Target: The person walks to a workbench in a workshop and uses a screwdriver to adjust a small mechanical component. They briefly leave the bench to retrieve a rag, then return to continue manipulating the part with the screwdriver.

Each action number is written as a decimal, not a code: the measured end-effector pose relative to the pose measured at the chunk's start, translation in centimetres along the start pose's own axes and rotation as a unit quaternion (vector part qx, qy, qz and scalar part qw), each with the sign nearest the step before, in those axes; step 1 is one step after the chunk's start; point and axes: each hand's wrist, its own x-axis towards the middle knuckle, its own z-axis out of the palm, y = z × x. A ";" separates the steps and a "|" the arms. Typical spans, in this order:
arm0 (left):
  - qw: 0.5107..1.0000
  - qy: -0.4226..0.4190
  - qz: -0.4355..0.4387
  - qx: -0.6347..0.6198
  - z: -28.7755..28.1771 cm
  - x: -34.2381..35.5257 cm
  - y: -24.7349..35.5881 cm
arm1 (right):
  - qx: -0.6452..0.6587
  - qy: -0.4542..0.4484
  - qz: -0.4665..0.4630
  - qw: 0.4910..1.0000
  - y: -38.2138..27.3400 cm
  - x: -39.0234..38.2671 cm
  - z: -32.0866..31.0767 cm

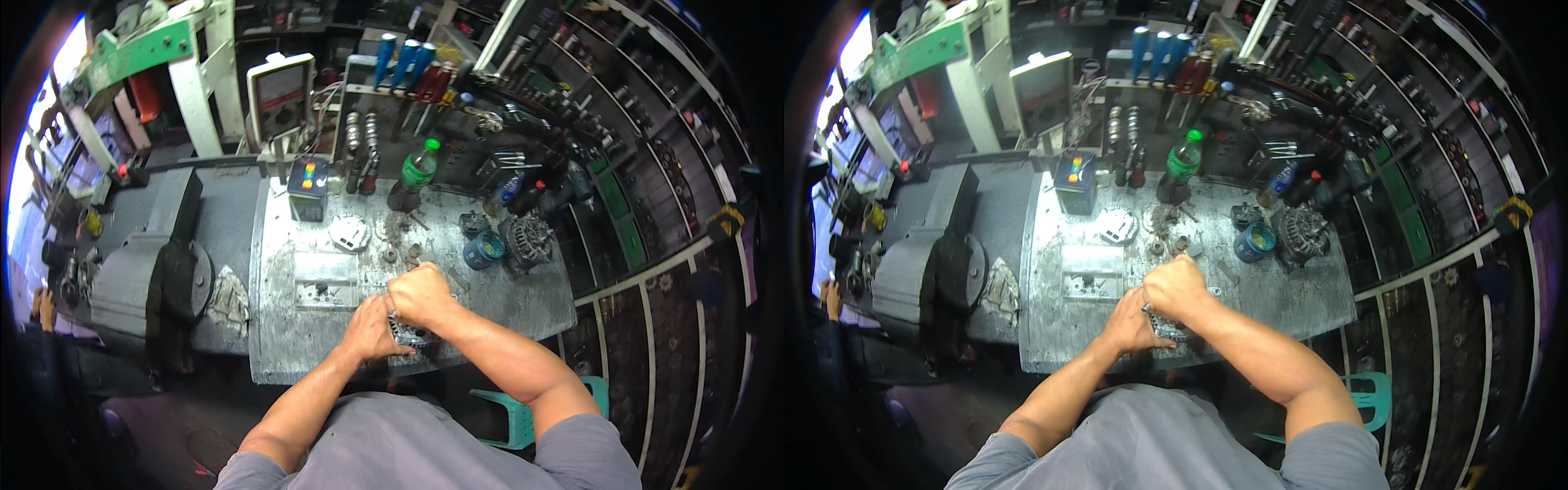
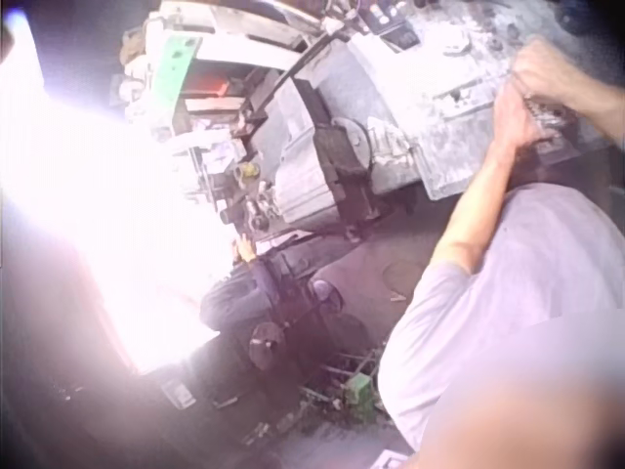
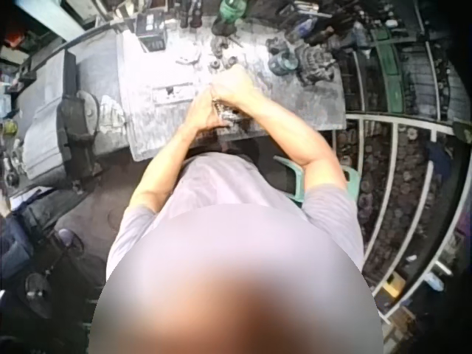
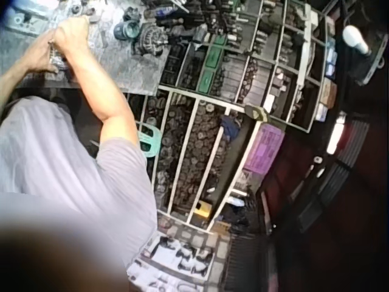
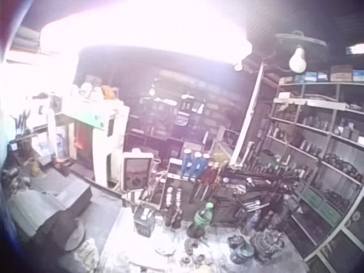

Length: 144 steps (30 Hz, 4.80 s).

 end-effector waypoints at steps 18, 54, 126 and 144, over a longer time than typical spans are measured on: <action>0.999 -0.020 0.003 0.038 0.7 -0.5 0.3 | 0.032 -0.047 0.090 0.994 2.1 -16.0 -3.9; 0.998 -0.028 -0.013 0.056 0.1 0.1 1.5 | 0.024 0.059 0.061 0.996 0.4 -13.5 -0.3; 0.854 0.320 -0.393 0.117 -0.7 -21.9 0.2 | 0.241 0.079 0.092 0.963 17.8 -2.5 14.3; 0.989 0.098 -0.113 0.009 -0.4 -4.9 9.5 | 0.317 0.411 -0.118 0.846 18.0 -21.9 -10.0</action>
